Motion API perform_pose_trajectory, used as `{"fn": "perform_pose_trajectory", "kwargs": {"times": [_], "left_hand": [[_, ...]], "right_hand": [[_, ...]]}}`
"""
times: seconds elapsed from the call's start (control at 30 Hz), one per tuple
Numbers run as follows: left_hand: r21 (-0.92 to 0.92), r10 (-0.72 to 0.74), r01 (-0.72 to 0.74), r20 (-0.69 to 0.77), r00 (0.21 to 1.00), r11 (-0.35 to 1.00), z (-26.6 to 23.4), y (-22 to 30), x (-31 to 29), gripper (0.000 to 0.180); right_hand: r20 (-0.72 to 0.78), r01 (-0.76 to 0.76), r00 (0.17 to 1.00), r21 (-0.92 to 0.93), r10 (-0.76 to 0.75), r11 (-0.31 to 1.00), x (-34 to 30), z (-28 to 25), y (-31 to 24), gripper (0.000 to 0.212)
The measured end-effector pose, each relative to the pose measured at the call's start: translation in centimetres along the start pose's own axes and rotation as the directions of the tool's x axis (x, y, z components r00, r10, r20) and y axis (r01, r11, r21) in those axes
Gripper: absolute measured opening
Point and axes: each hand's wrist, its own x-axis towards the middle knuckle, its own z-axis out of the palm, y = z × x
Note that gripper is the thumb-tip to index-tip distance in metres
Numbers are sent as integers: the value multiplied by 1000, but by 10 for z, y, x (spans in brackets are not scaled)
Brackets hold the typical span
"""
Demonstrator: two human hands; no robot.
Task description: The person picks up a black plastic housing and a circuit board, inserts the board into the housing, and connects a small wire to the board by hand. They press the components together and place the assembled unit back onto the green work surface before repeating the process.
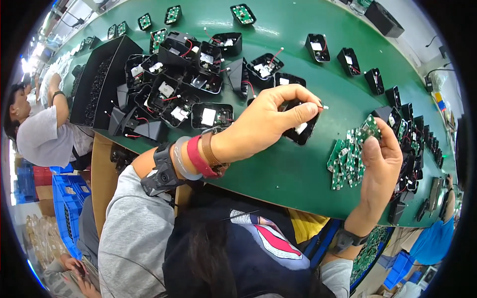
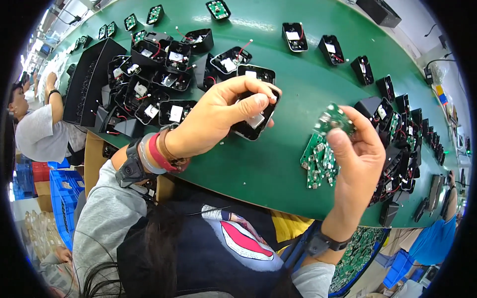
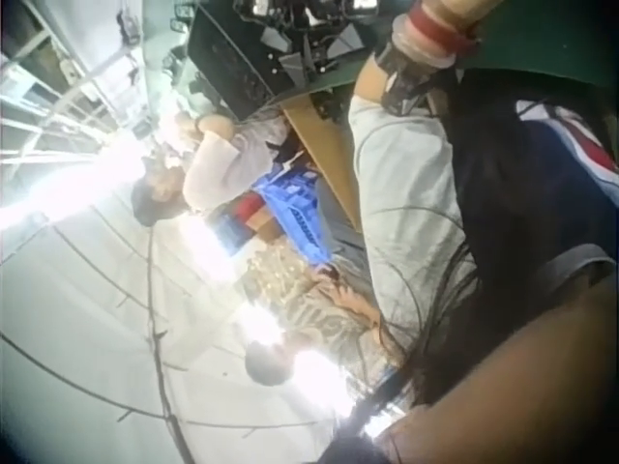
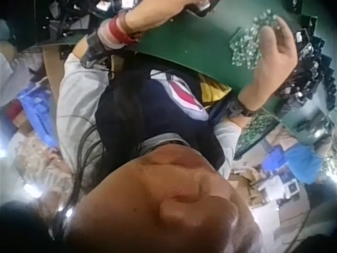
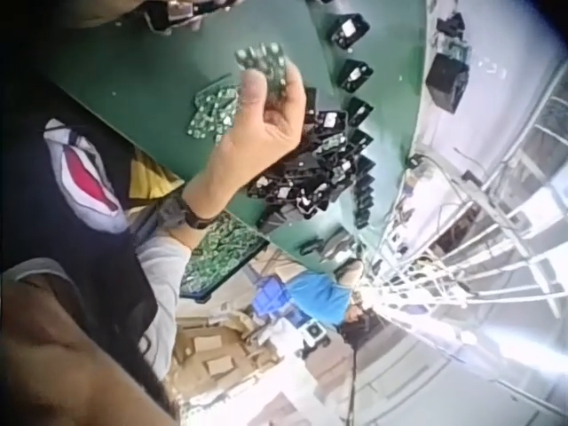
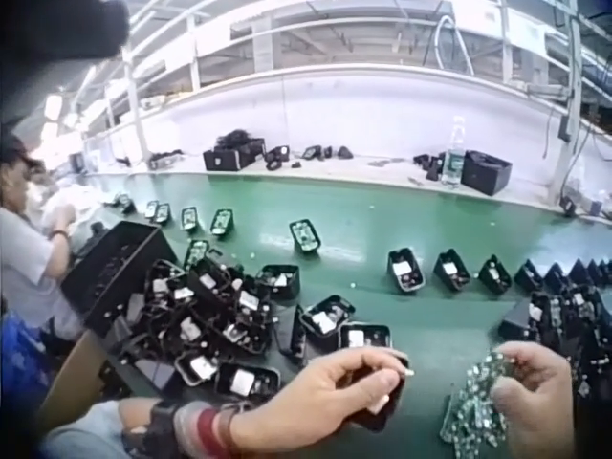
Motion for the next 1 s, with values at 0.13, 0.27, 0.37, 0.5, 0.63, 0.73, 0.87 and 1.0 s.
{"fn": "perform_pose_trajectory", "kwargs": {"times": [0.13,0.27,0.37,0.5,0.63,0.73,0.87,1.0], "left_hand": [[34,-15,14,38,999,999,-2,-2,-6,15],[12,49,-50,92,995,999,6,-10,-6,13],[30,80,-85,140,987,996,7,-9,-8,12],[-23,112,-110,116,987,994,6,-11,-7,13],[-11,104,-103,52,993,995,8,-9,-8,13],[36,127,-129,72,989,991,7,-14,-7,12],[75,33,-39,89,996,996,7,-15,-7,15],[79,128,-138,119,985,987,9,-15,-10,16]], "right_hand": [[39,77,996,55,-80,995,-14,52,-1,39],[41,113,993,-20,-112,993,-17,55,0,38],[33,66,997,0,-66,998,-16,52,-1,38],[117,-63,992,82,53,995,-16,47,7,42],[132,-83,988,52,75,995,-18,42,7,46],[154,-12,988,26,8,1000,-21,51,4,46],[77,96,993,-24,-94,995,-24,58,12,46],[116,303,952,-243,-282,922,-23,55,17,46]]}}
